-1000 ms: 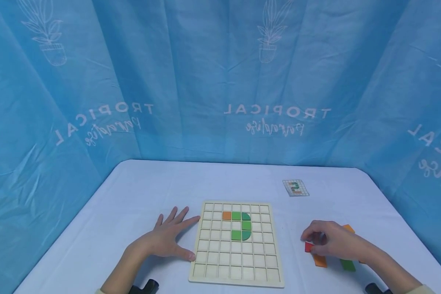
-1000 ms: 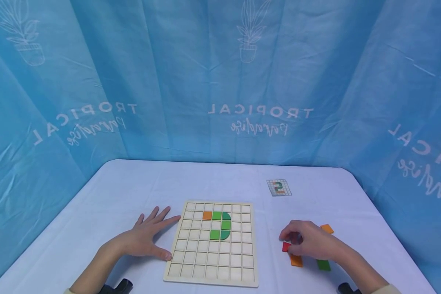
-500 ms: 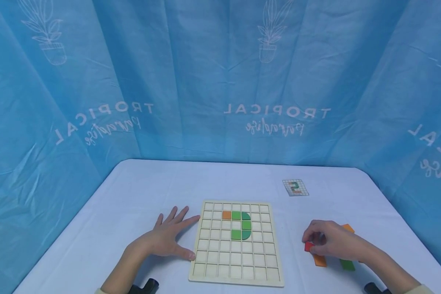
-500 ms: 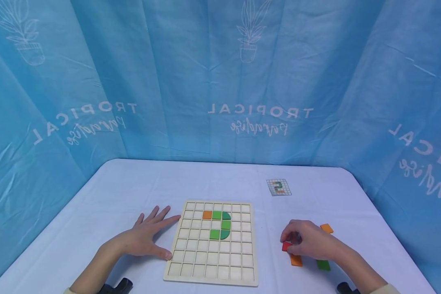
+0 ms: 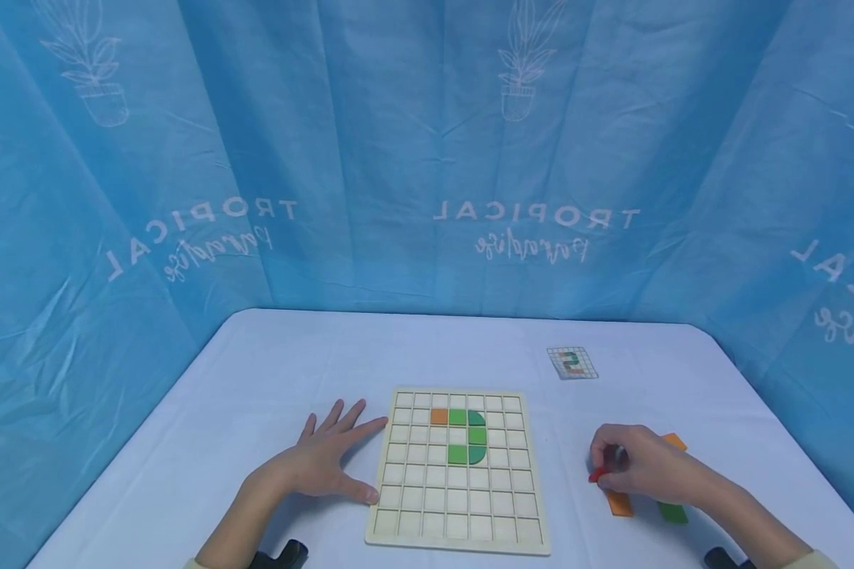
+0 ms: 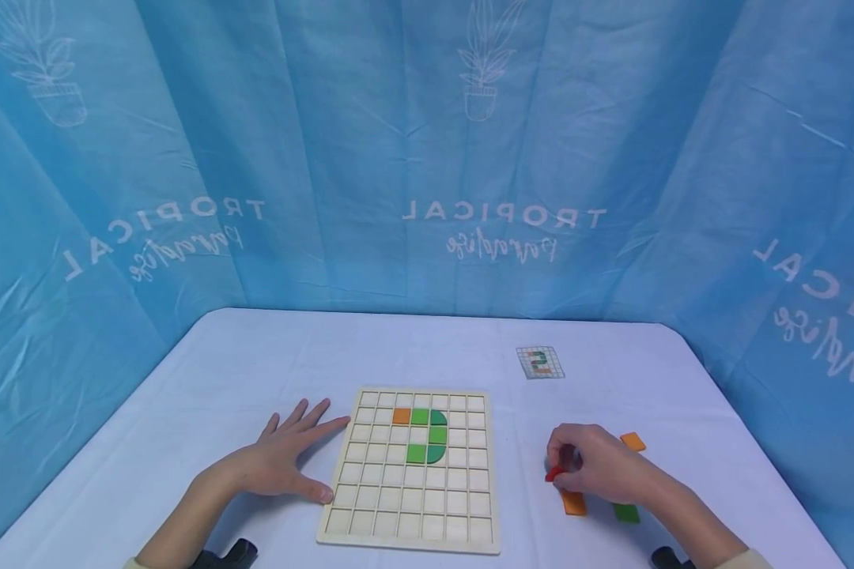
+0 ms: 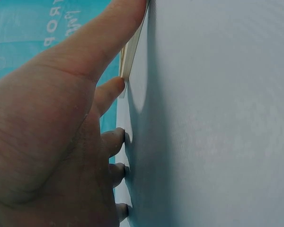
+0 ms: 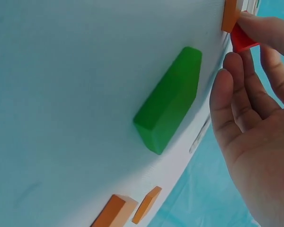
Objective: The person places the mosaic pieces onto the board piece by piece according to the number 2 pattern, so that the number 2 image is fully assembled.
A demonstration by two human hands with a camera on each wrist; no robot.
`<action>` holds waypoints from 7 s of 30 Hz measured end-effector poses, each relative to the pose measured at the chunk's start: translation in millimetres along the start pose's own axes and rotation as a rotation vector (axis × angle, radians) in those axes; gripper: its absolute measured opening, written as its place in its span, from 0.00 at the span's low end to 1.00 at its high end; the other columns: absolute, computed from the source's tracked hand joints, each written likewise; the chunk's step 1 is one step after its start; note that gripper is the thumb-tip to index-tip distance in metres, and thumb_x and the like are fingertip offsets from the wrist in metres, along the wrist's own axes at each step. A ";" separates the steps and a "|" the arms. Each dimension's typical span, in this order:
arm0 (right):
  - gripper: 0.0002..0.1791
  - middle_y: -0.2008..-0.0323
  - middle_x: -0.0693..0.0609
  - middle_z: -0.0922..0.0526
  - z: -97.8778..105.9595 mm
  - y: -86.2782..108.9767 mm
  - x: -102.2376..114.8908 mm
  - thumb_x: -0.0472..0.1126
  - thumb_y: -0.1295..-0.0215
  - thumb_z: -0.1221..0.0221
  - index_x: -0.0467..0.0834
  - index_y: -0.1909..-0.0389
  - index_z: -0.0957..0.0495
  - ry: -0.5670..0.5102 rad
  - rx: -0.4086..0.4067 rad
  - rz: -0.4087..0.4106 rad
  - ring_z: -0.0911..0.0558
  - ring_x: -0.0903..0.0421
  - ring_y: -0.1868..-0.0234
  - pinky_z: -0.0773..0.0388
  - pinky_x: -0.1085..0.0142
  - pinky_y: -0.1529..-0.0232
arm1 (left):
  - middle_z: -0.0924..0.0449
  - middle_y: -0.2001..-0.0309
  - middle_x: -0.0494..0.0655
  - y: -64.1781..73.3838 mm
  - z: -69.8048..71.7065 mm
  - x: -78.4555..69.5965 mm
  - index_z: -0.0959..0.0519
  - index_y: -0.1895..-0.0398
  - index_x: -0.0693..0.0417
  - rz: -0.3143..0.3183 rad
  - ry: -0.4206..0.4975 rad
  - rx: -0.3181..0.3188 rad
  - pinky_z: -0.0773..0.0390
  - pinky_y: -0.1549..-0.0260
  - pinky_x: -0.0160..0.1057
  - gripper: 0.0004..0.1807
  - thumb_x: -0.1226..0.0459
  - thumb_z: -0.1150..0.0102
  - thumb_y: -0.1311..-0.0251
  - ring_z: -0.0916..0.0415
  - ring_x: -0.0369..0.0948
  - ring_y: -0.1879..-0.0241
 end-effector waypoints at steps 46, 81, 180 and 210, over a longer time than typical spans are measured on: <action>0.11 0.64 0.60 0.17 11.9 3.2 0.7 0.35 0.44 0.33 0.54 0.64 0.17 -0.129 -0.114 0.031 0.19 0.59 0.64 0.20 0.70 0.59 | 0.58 0.24 0.48 2.2 0.2 -0.2 0.40 0.28 0.30 -0.011 0.012 -0.004 0.71 0.37 0.66 0.59 0.26 0.36 0.71 0.72 0.55 0.27; 0.15 0.60 0.61 0.22 0.1 -12.3 18.3 0.46 0.43 0.31 0.56 0.54 0.16 -0.070 -0.066 0.084 0.23 0.58 0.58 0.20 0.69 0.60 | 0.59 0.24 0.47 5.3 1.2 -0.2 0.42 0.27 0.30 -0.036 0.006 -0.009 0.72 0.36 0.65 0.60 0.26 0.37 0.70 0.73 0.54 0.27; 0.15 0.64 0.61 0.16 -58.4 -105.3 123.8 0.40 0.44 0.31 0.47 0.54 0.16 -0.249 0.005 0.295 0.18 0.58 0.66 0.20 0.64 0.65 | 0.59 0.24 0.47 5.1 0.9 1.7 0.41 0.27 0.34 -0.018 -0.008 0.000 0.71 0.36 0.65 0.60 0.25 0.37 0.70 0.72 0.54 0.26; 0.15 0.68 0.71 0.20 -77.4 -111.6 138.3 0.50 0.51 0.27 0.59 0.60 0.15 0.126 -0.034 0.302 0.25 0.68 0.74 0.28 0.68 0.72 | 0.58 0.24 0.45 1.4 -2.4 1.6 0.40 0.27 0.32 0.008 -0.020 -0.019 0.70 0.36 0.65 0.61 0.24 0.38 0.72 0.71 0.53 0.26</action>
Point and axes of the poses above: each hand's wrist, its own y-axis away from the middle knuckle, its own z-axis out of the back of the hand, x = y × z, the point moved 4 cm from there along -y, towards the middle knuckle
